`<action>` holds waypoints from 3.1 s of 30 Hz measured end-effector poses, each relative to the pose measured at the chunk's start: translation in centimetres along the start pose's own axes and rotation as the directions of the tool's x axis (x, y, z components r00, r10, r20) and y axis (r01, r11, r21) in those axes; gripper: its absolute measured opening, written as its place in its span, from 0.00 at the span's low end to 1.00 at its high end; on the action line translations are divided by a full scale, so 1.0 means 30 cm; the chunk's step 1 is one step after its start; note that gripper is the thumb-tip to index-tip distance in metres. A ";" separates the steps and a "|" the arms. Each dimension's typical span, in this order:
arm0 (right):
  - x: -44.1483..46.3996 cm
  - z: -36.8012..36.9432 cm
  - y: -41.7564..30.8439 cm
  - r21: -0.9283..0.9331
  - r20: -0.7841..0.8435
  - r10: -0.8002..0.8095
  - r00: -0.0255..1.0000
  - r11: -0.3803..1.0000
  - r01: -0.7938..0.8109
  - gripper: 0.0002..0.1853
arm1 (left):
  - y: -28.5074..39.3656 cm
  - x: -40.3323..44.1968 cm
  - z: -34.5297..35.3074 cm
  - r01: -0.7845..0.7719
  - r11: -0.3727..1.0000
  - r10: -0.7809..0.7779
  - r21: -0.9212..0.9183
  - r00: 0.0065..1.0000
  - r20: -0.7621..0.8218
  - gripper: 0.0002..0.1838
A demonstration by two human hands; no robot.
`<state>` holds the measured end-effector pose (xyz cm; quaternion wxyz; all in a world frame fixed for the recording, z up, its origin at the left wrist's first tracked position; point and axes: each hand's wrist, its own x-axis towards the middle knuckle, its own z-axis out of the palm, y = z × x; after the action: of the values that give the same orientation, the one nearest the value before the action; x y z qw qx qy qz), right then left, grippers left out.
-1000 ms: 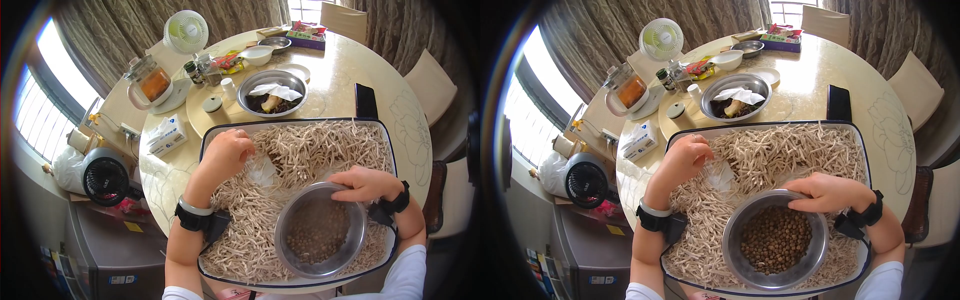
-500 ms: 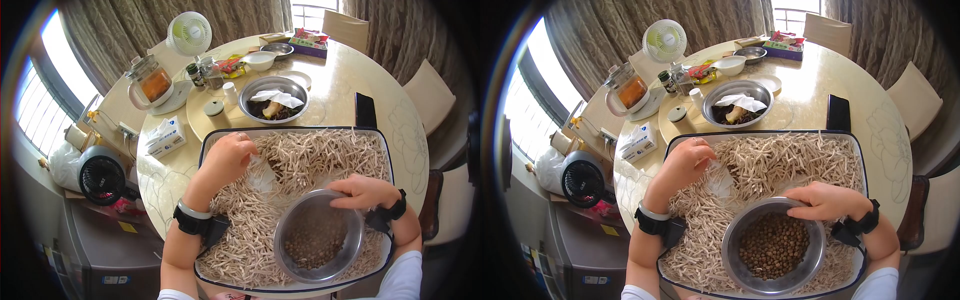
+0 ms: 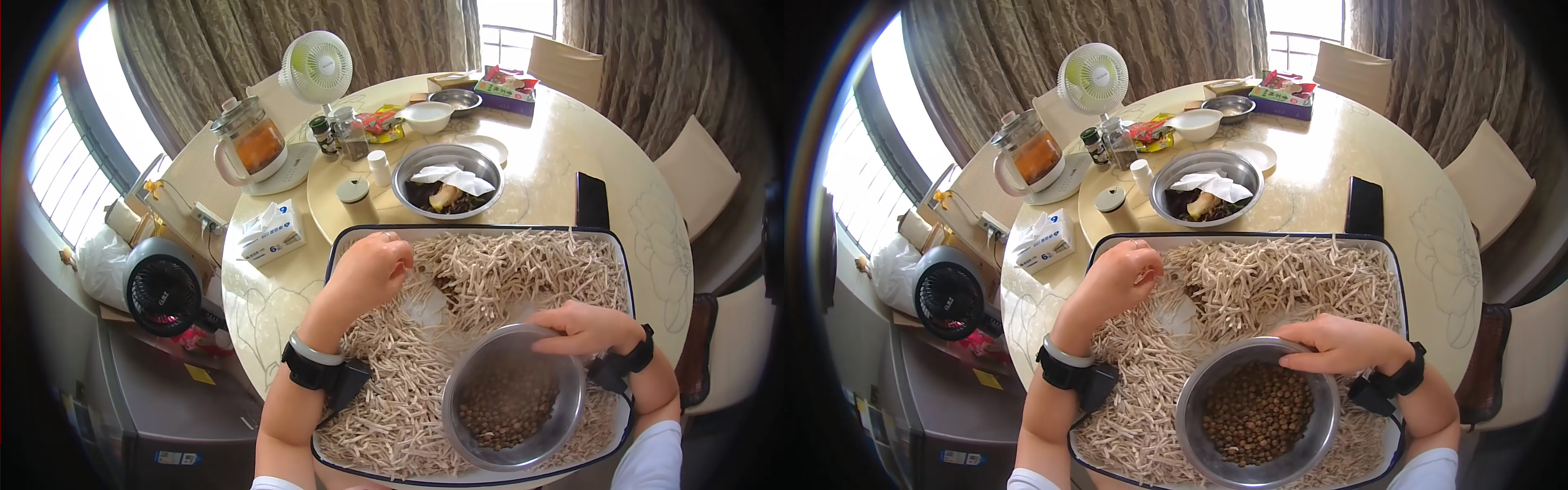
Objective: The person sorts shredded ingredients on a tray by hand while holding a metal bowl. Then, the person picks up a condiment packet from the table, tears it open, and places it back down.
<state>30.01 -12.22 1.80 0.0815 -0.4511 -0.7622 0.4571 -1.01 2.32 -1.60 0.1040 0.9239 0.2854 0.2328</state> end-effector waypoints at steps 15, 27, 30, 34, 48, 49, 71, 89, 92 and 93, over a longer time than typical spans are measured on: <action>0.000 0.006 0.010 0.056 -0.006 -0.029 1.000 0.998 0.029 0.21 | 0.013 0.007 0.041 -0.036 0.999 0.036 0.008 0.999 0.018 0.06; -0.002 -0.001 -0.008 0.005 0.014 0.053 0.998 0.999 -0.053 0.20 | 0.081 0.020 -0.019 0.213 0.969 -0.212 -0.126 0.977 0.022 0.06; -0.003 -0.004 -0.005 -0.045 0.015 0.040 0.999 0.998 -0.040 0.19 | 0.114 0.021 -0.028 0.109 0.791 -0.123 -0.602 0.992 0.019 0.07; 0.001 0.009 0.010 0.009 -0.031 -0.079 0.996 0.997 0.079 0.20 | 0.177 0.016 -0.057 -0.096 0.474 0.200 -0.875 0.980 0.001 0.17; 0.000 0.006 0.000 -0.008 -0.024 -0.014 1.000 1.000 0.013 0.20 | 0.014 0.009 -0.016 -0.038 0.994 0.027 0.106 0.994 0.101 0.17; 0.002 0.007 0.006 -0.009 -0.019 -0.015 1.000 1.000 0.015 0.20 | 0.016 0.009 -0.022 -0.033 0.994 0.022 0.107 0.995 0.100 0.17; 0.003 0.016 0.024 0.002 -0.052 -0.041 0.998 0.999 0.041 0.19 | -0.019 -0.003 0.009 0.079 0.990 -0.067 0.115 0.993 -0.098 0.09; 0.001 0.013 0.012 0.005 -0.049 -0.008 0.999 1.000 0.008 0.19 | -0.035 0.008 0.034 0.181 0.979 -0.180 0.091 0.983 -0.025 0.06; 0.001 0.012 0.008 0.002 -0.050 -0.008 0.999 1.000 0.008 0.19 | -0.034 0.009 0.030 0.228 0.970 -0.226 0.089 0.974 -0.028 0.07; 0.000 0.012 0.004 0.010 -0.048 -0.003 0.999 1.000 0.004 0.19 | -0.033 0.009 0.029 0.244 0.966 -0.243 0.088 0.970 -0.029 0.08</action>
<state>29.91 -12.43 1.50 0.1027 -0.4603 -0.7585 0.4498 -0.85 3.22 -2.58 0.0870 0.8834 0.4080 0.2135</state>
